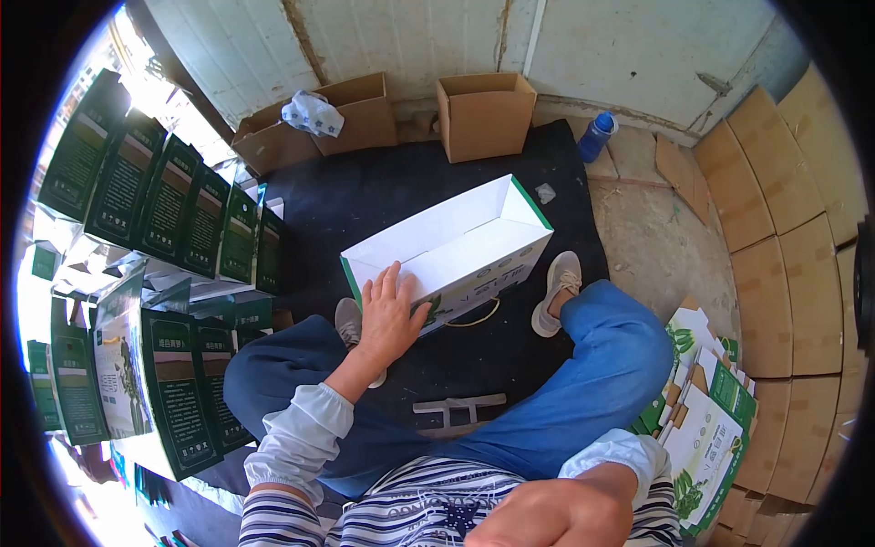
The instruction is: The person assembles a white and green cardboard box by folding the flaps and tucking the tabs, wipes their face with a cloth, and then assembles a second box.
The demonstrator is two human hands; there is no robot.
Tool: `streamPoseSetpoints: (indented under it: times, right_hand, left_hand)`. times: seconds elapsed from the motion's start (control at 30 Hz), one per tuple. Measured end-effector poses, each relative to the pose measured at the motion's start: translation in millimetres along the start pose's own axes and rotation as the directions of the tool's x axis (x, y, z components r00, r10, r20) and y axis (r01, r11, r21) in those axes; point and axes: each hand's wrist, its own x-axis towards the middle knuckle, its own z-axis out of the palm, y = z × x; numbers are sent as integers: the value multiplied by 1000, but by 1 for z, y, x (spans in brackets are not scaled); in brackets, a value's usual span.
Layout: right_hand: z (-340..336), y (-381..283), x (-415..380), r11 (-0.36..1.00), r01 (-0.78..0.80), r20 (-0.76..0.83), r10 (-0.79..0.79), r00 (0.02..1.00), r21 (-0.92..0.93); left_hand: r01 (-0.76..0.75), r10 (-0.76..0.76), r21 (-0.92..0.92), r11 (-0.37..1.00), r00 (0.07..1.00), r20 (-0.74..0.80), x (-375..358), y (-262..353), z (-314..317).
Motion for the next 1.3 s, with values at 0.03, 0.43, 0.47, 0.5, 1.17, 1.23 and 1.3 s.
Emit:
streamPoseSetpoints:
  times: [0.03, 0.43, 0.47, 0.5, 1.17, 1.23, 1.3]
  right_hand:
    - [0, -3, 0, 999, 2, -8, -2, 1000, -42]
    - [-87, -22, -34, 991, -135, -638, 89, 765, -23]
    - [-101, -20, -43, 991, -137, -655, 105, 748, 2]
    - [-108, -21, -50, 990, -137, -674, 121, 729, 30]
    - [-214, -38, -74, 817, -567, -824, 244, 511, -109]
    - [-235, -34, -61, 601, -774, -923, 147, 355, -202]
    - [-262, -23, -60, 382, -884, -930, 136, 341, -268]
  left_hand:
    - [1, -1, -5, 1000, 1000, -7, 0, 0, 0]
    - [21, -21, -12, 1000, 1000, 7, 1, 3, -1]
    - [22, -22, -15, 1000, 1000, 7, 0, 2, -1]
    - [23, -23, -17, 1000, 1000, 10, 0, 2, 0]
    - [239, -349, -320, 917, 869, -351, 27, -58, 0]
    - [359, -528, -437, 825, 766, -368, 26, -87, 12]
    - [460, -683, -624, 631, 712, -166, 19, -118, 45]
